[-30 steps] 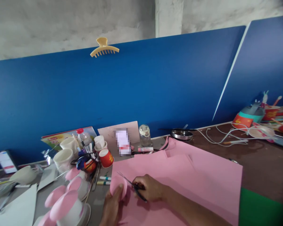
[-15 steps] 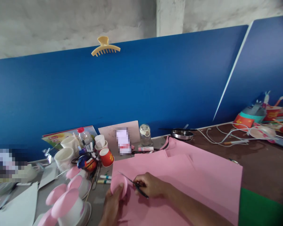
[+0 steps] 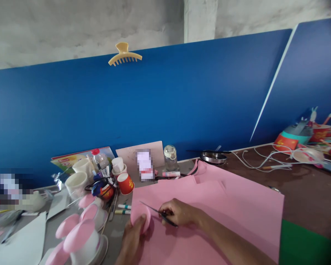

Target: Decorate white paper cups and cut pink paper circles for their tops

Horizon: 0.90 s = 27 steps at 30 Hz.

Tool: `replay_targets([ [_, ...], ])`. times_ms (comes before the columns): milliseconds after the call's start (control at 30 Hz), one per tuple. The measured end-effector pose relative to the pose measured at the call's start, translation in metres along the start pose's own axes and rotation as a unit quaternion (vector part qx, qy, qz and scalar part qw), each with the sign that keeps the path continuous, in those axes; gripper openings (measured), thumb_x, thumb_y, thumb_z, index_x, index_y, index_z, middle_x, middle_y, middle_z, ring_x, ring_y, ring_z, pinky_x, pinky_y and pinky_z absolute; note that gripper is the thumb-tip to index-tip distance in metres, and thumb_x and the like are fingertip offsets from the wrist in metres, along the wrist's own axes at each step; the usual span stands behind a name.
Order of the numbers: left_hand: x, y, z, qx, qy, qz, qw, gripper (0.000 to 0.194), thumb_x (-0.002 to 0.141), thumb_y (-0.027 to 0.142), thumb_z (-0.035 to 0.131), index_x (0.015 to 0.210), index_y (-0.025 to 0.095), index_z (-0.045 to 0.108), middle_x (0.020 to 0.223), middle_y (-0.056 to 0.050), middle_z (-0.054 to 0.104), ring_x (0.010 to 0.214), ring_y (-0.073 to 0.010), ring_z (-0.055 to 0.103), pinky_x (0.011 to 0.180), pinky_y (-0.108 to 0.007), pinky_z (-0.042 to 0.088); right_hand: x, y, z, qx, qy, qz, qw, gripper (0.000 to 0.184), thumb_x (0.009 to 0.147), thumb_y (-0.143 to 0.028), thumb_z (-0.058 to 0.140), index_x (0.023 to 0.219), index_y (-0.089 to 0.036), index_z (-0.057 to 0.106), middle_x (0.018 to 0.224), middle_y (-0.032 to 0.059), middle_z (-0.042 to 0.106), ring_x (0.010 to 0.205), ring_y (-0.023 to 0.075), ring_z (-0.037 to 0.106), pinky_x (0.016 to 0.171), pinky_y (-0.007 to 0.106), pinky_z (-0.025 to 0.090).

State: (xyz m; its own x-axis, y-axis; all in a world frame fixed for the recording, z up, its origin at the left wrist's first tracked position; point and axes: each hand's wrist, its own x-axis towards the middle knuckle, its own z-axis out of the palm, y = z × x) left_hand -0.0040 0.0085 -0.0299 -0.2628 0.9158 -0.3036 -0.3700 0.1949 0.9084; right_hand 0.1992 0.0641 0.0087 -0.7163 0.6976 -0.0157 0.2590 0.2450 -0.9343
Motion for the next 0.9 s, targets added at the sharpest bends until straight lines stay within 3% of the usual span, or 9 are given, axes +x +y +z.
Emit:
replay_targets([
  [167,-0.003,0.004,0.006,-0.019,-0.037,0.014,0.999,0.035,0.056,0.039,0.082,0.053,0.015,0.056,0.043,0.003,0.052,0.039,-0.0103,0.047,0.039,-0.023,0.035,0.005,0.011,0.002,0.048,0.024,-0.005,0.999,0.019,0.069,-0.012,0.057,0.084,-0.015,0.068,0.073,-0.0002,0.069,0.064,0.0113,0.059,0.058,0.018,0.042],
  [333,-0.001,0.009,0.006,-0.057,-0.024,0.000,0.998,0.036,0.053,0.039,0.085,0.056,0.013,0.060,0.046,0.001,0.056,0.043,-0.0113,0.050,0.042,-0.024,0.039,0.012,0.020,0.018,0.080,0.085,0.016,0.993,0.021,0.071,-0.021,0.064,0.091,-0.013,0.065,0.074,0.0017,0.067,0.060,0.0113,0.057,0.054,0.018,0.041],
  [467,0.001,0.010,0.004,-0.079,-0.024,-0.008,0.997,0.032,0.055,0.036,0.084,0.062,0.012,0.064,0.054,-0.001,0.061,0.050,-0.0132,0.056,0.048,-0.025,0.044,0.007,0.008,0.032,-0.029,0.110,0.017,0.993,0.018,0.075,-0.026,0.061,0.089,-0.015,0.063,0.069,0.0011,0.065,0.057,0.0116,0.055,0.050,0.018,0.039],
  [667,0.002,0.009,0.004,-0.108,-0.018,-0.008,0.994,0.029,0.056,0.034,0.084,0.061,0.012,0.064,0.056,-0.001,0.062,0.055,-0.0133,0.058,0.058,-0.026,0.049,-0.005,-0.017,0.040,-0.205,0.119,0.010,0.972,0.015,0.078,-0.030,0.055,0.088,-0.019,0.060,0.076,0.0040,0.071,0.065,0.0175,0.064,0.055,0.021,0.038],
  [900,0.004,0.005,-0.001,-0.071,-0.055,-0.011,0.996,0.029,0.061,0.037,0.081,0.062,0.013,0.064,0.058,-0.001,0.059,0.054,-0.0129,0.053,0.055,-0.026,0.046,-0.004,-0.018,0.046,-0.265,0.111,0.005,0.958,0.015,0.078,-0.030,0.052,0.086,-0.020,0.059,0.079,0.0052,0.073,0.069,0.0208,0.068,0.056,0.023,0.037],
])
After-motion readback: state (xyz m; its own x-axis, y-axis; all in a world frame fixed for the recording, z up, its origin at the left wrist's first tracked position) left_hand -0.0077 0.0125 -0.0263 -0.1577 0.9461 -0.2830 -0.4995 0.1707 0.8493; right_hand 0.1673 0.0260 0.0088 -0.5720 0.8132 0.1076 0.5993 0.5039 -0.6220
